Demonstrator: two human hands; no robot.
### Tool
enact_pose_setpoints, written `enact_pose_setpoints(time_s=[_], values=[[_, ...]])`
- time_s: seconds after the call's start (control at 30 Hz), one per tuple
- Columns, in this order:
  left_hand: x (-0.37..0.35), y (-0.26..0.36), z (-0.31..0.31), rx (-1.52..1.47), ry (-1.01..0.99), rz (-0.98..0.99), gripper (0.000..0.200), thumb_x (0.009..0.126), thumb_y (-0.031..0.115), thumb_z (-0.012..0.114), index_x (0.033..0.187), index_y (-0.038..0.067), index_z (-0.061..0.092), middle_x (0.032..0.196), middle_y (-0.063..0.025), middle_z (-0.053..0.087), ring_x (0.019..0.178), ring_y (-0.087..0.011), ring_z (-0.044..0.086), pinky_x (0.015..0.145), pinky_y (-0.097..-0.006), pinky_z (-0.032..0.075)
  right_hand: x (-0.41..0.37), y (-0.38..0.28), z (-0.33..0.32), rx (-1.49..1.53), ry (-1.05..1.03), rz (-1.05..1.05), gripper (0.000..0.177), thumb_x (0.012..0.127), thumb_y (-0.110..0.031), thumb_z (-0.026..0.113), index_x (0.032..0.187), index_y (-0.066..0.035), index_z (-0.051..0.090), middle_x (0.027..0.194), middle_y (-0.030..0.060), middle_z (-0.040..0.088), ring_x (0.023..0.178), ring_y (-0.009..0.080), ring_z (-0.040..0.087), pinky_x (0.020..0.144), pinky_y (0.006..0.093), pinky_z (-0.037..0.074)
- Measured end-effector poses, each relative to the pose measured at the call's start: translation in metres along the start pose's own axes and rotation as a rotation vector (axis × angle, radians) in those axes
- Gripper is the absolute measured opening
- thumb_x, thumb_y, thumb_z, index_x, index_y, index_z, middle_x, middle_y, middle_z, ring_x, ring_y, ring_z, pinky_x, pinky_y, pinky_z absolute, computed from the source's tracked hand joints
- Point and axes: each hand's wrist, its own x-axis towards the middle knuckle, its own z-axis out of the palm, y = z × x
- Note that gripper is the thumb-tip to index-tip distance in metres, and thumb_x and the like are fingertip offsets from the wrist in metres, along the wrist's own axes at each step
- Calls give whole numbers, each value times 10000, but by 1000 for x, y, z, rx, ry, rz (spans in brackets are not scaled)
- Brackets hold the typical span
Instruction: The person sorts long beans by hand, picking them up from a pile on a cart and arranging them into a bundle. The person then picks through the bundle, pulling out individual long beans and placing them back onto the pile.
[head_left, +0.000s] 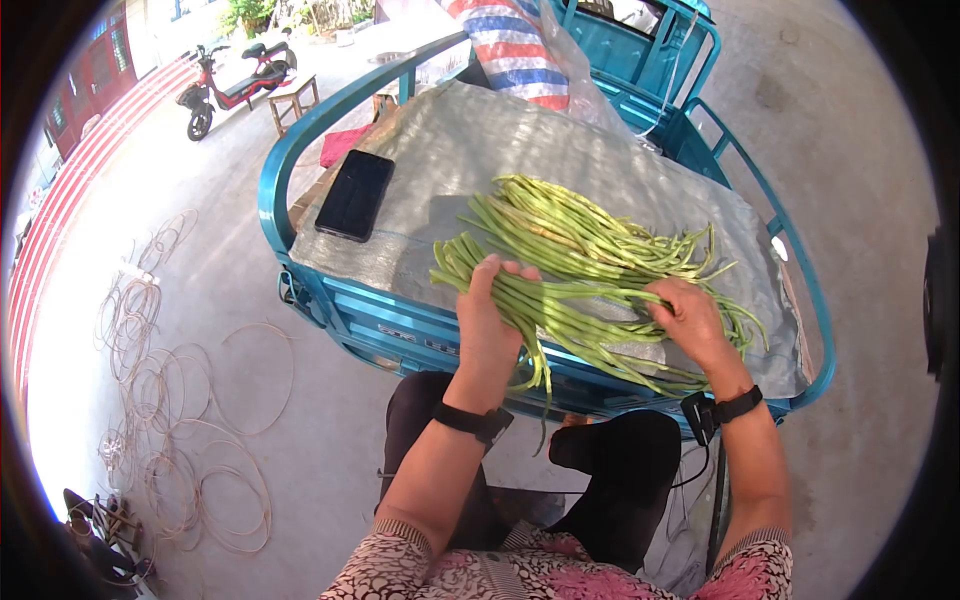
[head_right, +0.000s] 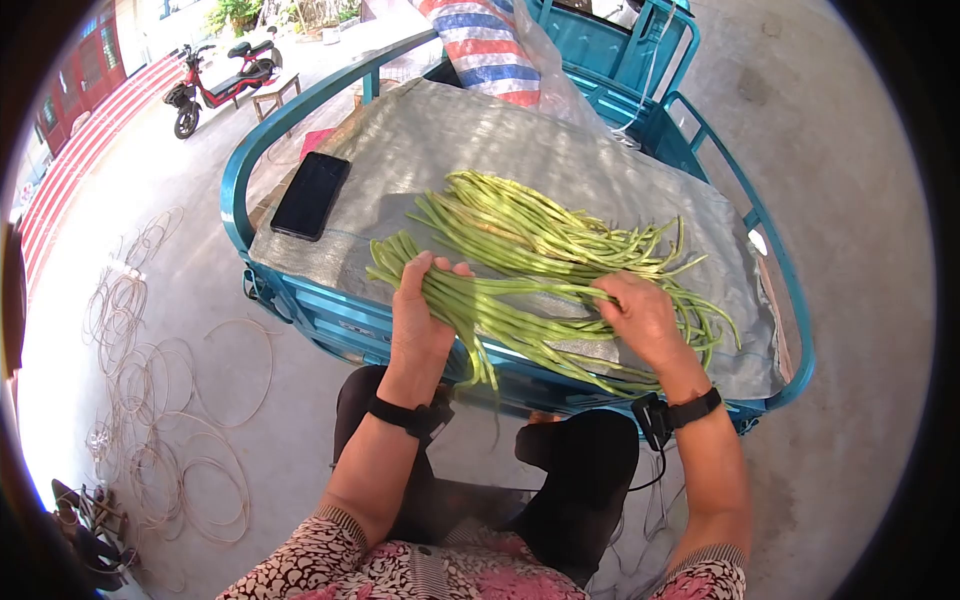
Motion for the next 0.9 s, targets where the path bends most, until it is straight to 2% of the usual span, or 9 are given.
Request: enact_pose_setpoints(time_s=[0.23,0.33,0.43,0.47,0.57,0.63,0.7,0.77,0.9], values=[[6,-2,-7,37,42,-12,154,921,157,614,808,60,573,755,-43,582,723,-197,630,762,-398,557,-47,85,-63,-485,77,160,205,741,-57,727,922,-131,667,839,45,637,761,235,613,753,363,435],[3,-1,-2,88,84,-15,165,920,159,615,797,60,568,742,-39,568,698,-198,622,749,-394,552,-57,106,-84,-673,224,185,249,720,-42,734,936,-145,666,891,28,627,876,226,597,812,378,418],[6,1,-7,106,75,-12,166,916,156,625,793,60,569,739,-41,568,688,-197,622,719,-389,552,-69,129,-102,-861,238,366,278,712,-29,732,951,-155,663,966,22,617,1000,232,562,867,394,394],[5,2,-7,125,88,-29,166,914,153,630,791,60,570,735,-42,565,684,-196,622,710,-385,553,-74,140,-104,-904,167,481,270,738,-20,702,969,-153,665,1056,36,618,1079,246,539,906,393,381],[1,6,1,176,103,-64,163,909,146,643,791,60,571,729,-47,563,678,-195,622,684,-375,555,-90,169,-95,-869,-24,611,287,751,-18,675,1011,-137,670,1090,53,632,1090,272,554,912,409,405],[-1,6,1,206,91,-64,159,907,142,649,795,58,573,733,-54,571,682,-197,626,668,-369,556,-65,135,-76,-623,139,426,267,790,-45,652,1045,-123,676,1099,88,644,1075,302,575,895,422,442],[0,5,-2,187,75,-67,152,907,137,649,804,54,573,758,-61,590,694,-201,631,669,-366,558,-36,80,-53,-258,153,178,206,824,-80,647,1024,-107,684,1007,101,663,1006,317,605,838,425,482],[5,3,-6,178,75,-60,138,905,130,649,820,48,577,786,-66,607,706,-205,636,670,-363,560,-14,26,-25,-65,111,109,146,844,-123,651,984,-107,690,928,95,671,948,307,624,792,402,500],[10,2,-7,187,167,-51,105,902,114,649,865,32,594,834,-70,628,727,-212,640,675,-357,562,21,-19,14,-23,-72,75,111,820,-170,687,909,-107,671,859,81,663,891,302,632,738,424,501]])
